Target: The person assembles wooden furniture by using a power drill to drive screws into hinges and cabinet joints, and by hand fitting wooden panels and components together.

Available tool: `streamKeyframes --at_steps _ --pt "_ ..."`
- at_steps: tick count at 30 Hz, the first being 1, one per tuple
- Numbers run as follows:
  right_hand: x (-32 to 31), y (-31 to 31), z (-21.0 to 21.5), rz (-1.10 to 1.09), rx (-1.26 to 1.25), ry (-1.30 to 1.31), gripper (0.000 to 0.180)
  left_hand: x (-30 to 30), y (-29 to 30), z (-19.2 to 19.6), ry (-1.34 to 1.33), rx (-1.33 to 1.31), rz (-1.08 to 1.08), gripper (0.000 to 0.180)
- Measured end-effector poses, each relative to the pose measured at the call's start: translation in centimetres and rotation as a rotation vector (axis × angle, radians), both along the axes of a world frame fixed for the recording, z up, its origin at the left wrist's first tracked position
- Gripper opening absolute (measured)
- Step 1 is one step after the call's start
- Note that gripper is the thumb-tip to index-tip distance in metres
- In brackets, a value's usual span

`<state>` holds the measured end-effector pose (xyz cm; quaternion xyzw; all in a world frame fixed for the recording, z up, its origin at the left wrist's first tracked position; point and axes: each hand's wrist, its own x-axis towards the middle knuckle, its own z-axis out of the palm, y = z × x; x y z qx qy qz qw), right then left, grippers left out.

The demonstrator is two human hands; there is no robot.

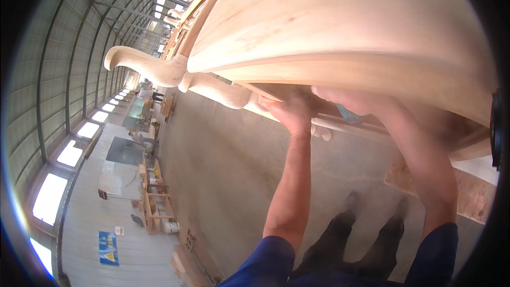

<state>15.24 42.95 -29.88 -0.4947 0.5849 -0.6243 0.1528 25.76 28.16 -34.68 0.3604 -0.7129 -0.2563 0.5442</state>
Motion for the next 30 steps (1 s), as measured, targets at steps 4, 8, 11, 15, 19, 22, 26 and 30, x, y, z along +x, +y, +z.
streamKeyframes --at_steps 4,8,11,15,19,22,26,30 --pt "0.7 -1.0 0.8 -0.001 0.029 -0.070 0.015 0.6 -0.9 0.0 -0.003 -0.019 -0.004 0.056" --pt "0.5 -2.9 0.1 0.035 0.061 -0.087 0.016 1.0 -2.6 -0.1 -0.040 -0.014 -0.023 0.053" --pt "0.6 -3.5 -0.4 0.088 0.024 -0.221 0.015 0.5 -3.3 -0.6 -0.067 -0.122 0.007 0.054" --pt "0.5 -3.7 -0.4 0.159 -0.084 -0.330 0.015 0.7 -4.6 -1.7 0.023 -0.150 -0.042 0.056" --pt "-0.5 -3.0 -0.3 0.242 -0.040 -0.318 0.013 0.1 -3.0 0.0 0.066 0.057 -0.020 0.052" --pt "0.5 -0.3 -0.2 0.157 0.082 -0.458 0.013 0.5 -3.3 0.6 -0.125 0.030 0.023 0.063" --pt "3.4 5.0 -3.4 0.102 0.027 -0.712 0.027 1.6 -3.4 -0.8 -0.044 0.148 -0.036 0.066" --pt "4.6 11.2 -5.2 0.018 0.123 -0.665 0.026 -0.5 -4.3 -2.6 -0.127 0.058 -0.041 0.075"
